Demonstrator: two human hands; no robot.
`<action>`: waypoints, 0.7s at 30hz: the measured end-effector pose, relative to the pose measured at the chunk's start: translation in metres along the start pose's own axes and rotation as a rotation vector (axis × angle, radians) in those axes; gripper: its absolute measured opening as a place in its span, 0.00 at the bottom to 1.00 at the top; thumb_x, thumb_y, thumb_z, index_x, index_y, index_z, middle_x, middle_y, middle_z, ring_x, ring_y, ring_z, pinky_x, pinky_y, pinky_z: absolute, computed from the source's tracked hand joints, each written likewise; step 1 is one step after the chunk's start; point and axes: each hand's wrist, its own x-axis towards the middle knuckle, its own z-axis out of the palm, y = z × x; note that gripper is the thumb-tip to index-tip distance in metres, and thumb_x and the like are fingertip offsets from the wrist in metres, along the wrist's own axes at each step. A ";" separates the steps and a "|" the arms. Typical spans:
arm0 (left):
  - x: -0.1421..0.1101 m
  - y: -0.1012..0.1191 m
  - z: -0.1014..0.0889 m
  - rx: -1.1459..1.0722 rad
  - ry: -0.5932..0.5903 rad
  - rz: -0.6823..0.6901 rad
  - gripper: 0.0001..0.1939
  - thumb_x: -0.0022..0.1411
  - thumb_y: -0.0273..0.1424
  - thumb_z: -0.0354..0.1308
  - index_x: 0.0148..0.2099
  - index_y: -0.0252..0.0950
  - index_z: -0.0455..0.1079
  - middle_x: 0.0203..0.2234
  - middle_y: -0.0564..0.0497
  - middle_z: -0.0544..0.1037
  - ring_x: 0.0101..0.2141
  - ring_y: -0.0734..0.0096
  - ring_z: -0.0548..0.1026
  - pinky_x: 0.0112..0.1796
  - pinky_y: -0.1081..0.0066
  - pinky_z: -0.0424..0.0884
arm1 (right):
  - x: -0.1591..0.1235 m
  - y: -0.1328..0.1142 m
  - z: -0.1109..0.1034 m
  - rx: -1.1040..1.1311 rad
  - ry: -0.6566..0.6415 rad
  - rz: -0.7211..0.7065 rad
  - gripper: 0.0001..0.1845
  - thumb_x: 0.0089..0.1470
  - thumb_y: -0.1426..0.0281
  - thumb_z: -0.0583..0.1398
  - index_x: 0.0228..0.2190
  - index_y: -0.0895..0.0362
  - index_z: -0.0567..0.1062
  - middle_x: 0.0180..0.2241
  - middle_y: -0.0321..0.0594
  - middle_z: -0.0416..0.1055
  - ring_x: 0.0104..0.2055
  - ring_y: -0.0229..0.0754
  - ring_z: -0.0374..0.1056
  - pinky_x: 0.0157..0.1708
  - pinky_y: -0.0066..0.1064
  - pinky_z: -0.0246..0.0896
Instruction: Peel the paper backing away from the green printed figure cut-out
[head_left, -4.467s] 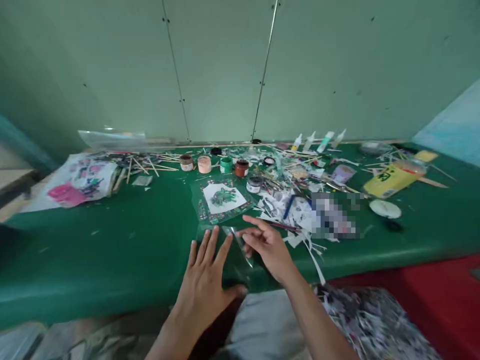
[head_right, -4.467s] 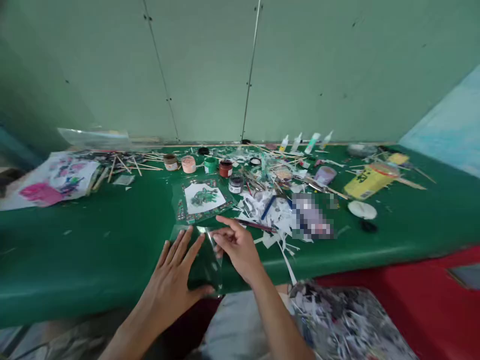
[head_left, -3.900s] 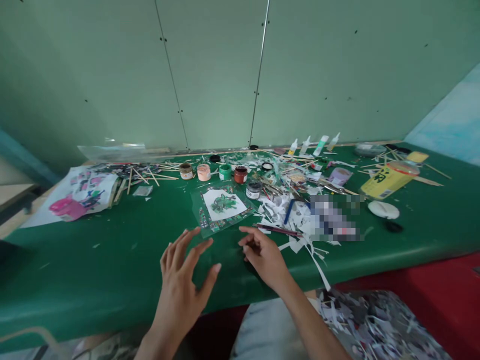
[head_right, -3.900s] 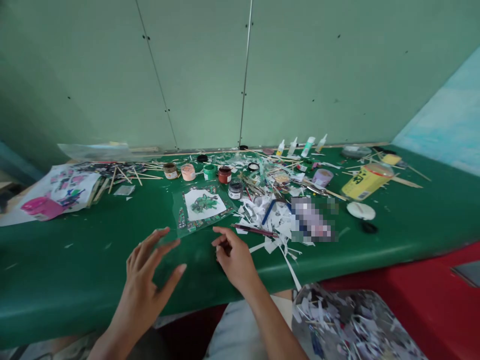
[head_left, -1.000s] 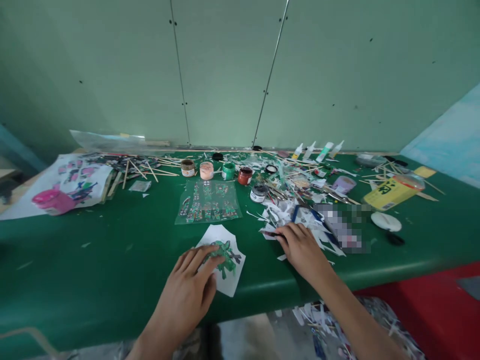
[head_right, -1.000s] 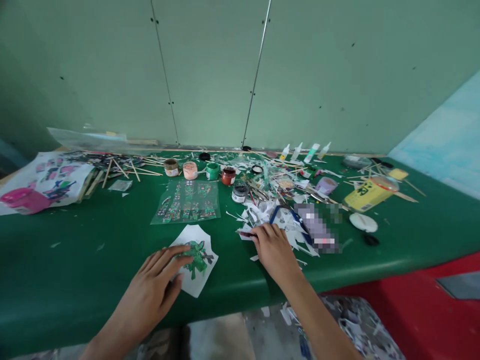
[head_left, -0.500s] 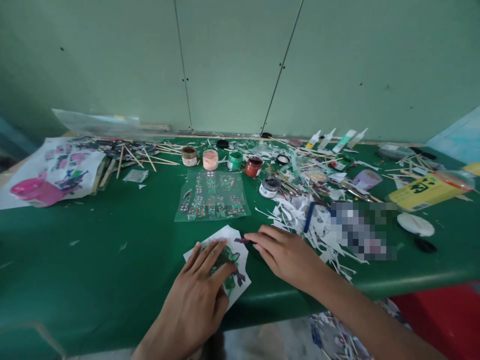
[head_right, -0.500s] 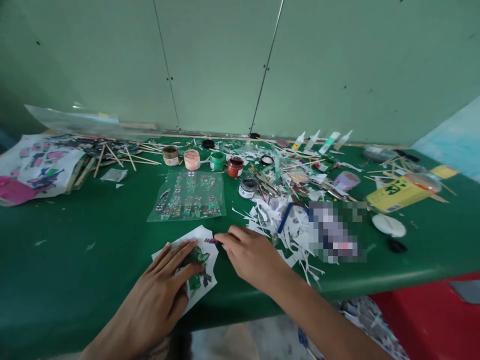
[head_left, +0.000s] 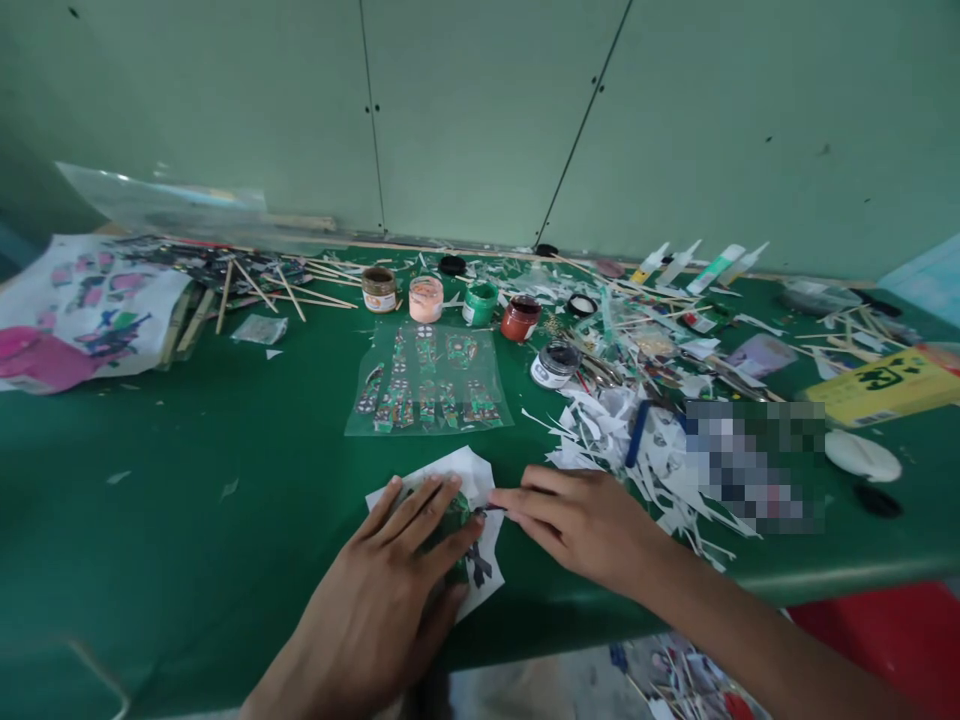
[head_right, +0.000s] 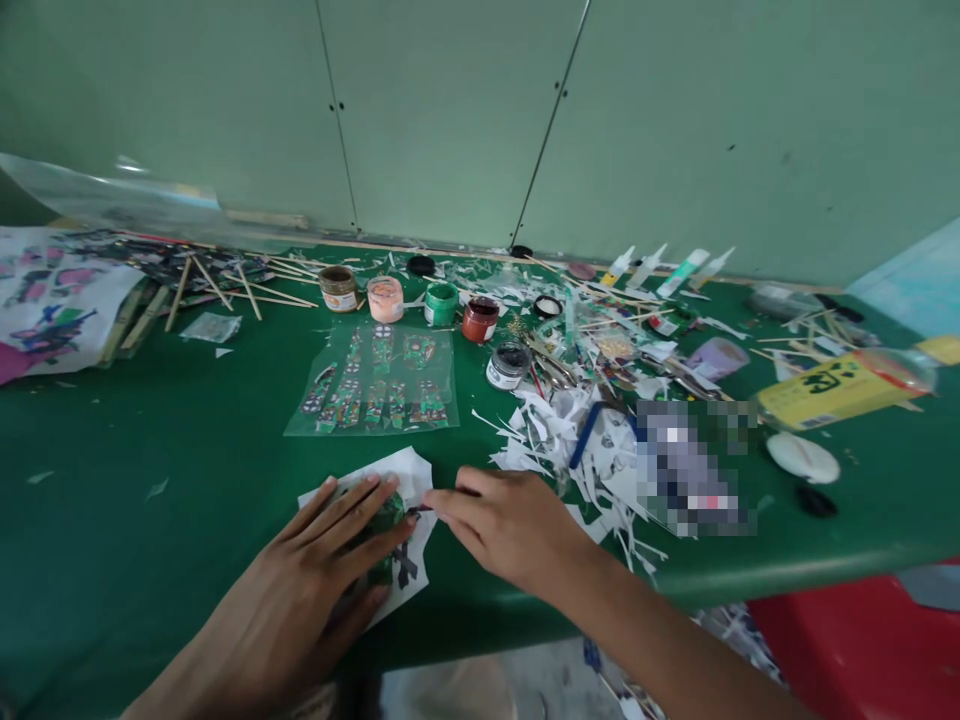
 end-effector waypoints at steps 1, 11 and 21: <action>0.000 0.000 0.000 -0.003 -0.002 0.001 0.26 0.64 0.33 0.52 0.64 0.48 0.58 0.65 0.48 0.58 0.62 0.55 0.59 0.58 0.46 0.60 | 0.000 0.000 0.000 -0.010 -0.002 -0.005 0.17 0.65 0.68 0.50 0.47 0.49 0.76 0.30 0.36 0.72 0.25 0.32 0.64 0.24 0.27 0.52; 0.000 -0.001 0.001 -0.032 0.002 -0.001 0.27 0.63 0.32 0.53 0.64 0.48 0.59 0.64 0.48 0.59 0.62 0.54 0.60 0.58 0.45 0.60 | 0.003 -0.001 -0.001 -0.086 -0.016 -0.043 0.17 0.64 0.69 0.50 0.47 0.49 0.76 0.29 0.35 0.71 0.24 0.32 0.62 0.23 0.28 0.50; 0.001 -0.001 0.001 -0.002 0.004 0.011 0.26 0.63 0.33 0.53 0.63 0.48 0.59 0.64 0.48 0.60 0.62 0.54 0.60 0.57 0.44 0.62 | 0.004 -0.011 -0.017 -0.321 -0.153 -0.159 0.25 0.54 0.79 0.55 0.54 0.56 0.70 0.31 0.37 0.72 0.28 0.37 0.64 0.25 0.32 0.55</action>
